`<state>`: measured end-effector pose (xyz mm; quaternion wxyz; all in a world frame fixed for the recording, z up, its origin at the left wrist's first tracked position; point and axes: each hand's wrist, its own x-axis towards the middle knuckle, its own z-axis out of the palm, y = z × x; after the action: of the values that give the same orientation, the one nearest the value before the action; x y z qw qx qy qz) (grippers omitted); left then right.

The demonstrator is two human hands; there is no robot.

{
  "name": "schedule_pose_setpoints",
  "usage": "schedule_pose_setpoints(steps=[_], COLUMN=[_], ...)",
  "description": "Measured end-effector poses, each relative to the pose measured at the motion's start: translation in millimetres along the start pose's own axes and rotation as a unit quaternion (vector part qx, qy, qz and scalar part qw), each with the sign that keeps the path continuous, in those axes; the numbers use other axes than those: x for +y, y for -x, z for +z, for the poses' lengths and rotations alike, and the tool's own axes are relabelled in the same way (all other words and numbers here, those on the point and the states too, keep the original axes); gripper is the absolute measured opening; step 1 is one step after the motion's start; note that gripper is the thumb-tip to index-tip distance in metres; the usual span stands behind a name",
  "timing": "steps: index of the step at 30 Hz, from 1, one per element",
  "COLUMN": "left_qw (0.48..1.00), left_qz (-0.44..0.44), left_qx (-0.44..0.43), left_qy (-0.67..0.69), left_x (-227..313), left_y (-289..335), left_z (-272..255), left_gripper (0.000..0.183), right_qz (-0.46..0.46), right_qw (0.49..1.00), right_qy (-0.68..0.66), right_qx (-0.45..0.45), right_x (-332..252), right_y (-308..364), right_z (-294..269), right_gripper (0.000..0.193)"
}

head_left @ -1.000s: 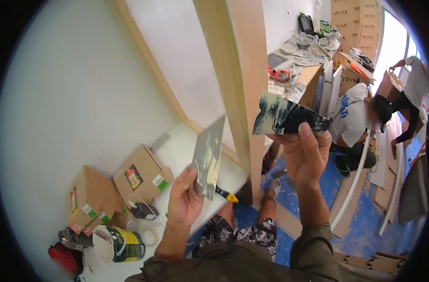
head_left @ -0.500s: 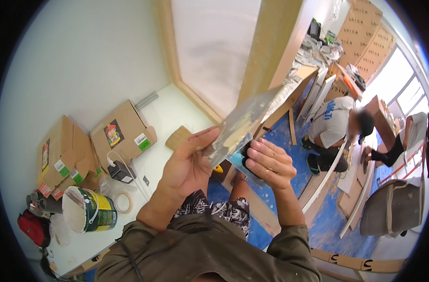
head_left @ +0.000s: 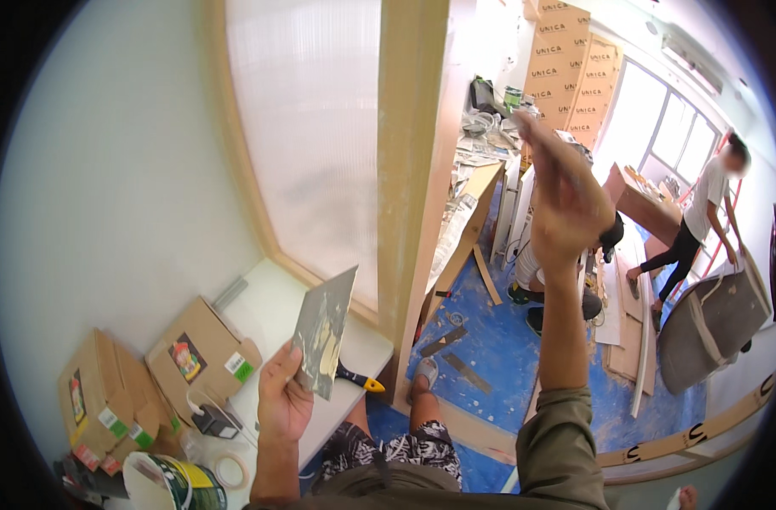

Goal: The person applies joint compound to a vertical wooden frame using a small putty knife, repeatedly scraping excess material onto a larger metal taping knife held in the other hand. The person works on the upper section of the frame while other workers are visible in the background.

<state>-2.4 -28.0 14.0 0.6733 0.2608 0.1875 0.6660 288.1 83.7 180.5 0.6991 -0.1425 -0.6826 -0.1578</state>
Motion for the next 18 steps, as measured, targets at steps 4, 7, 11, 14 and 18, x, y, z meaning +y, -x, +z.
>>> schedule_pose_setpoints(steps=[4, 7, 11, 14, 18], left_qw=[0.999, 0.999, 1.0, 0.999, 0.997], left_qz=[-0.027, -0.03, -0.024, -0.02, -0.023], left_qx=[0.016, 0.03, 0.017, 0.047, 0.074], left_qy=[0.01, 0.01, -0.009, -0.011, -0.028], left_x=[-4, -5, -9, -12, -18], left_y=[-3, -6, -12, -16, -21], left_z=[-4, -5, -13, -4, -7], left_gripper=[0.037, 0.036, 0.036, 0.034, 0.033], right_qz=[0.024, -0.011, -0.073, -0.092, -0.135], right_qw=[0.995, 0.993, 0.99, 0.989, 0.99], right_qy=[-0.087, -0.114, -0.119, -0.11, -0.035], right_qx=[0.031, 0.036, 0.027, 0.022, -0.006], right_x=[33, 55, 72, 82, 83], right_y=[-36, -52, -70, -73, -63], right_z=[12, 21, 28, 34, 33], right_gripper=[0.024, 0.024, 0.021, 0.021, 0.021])
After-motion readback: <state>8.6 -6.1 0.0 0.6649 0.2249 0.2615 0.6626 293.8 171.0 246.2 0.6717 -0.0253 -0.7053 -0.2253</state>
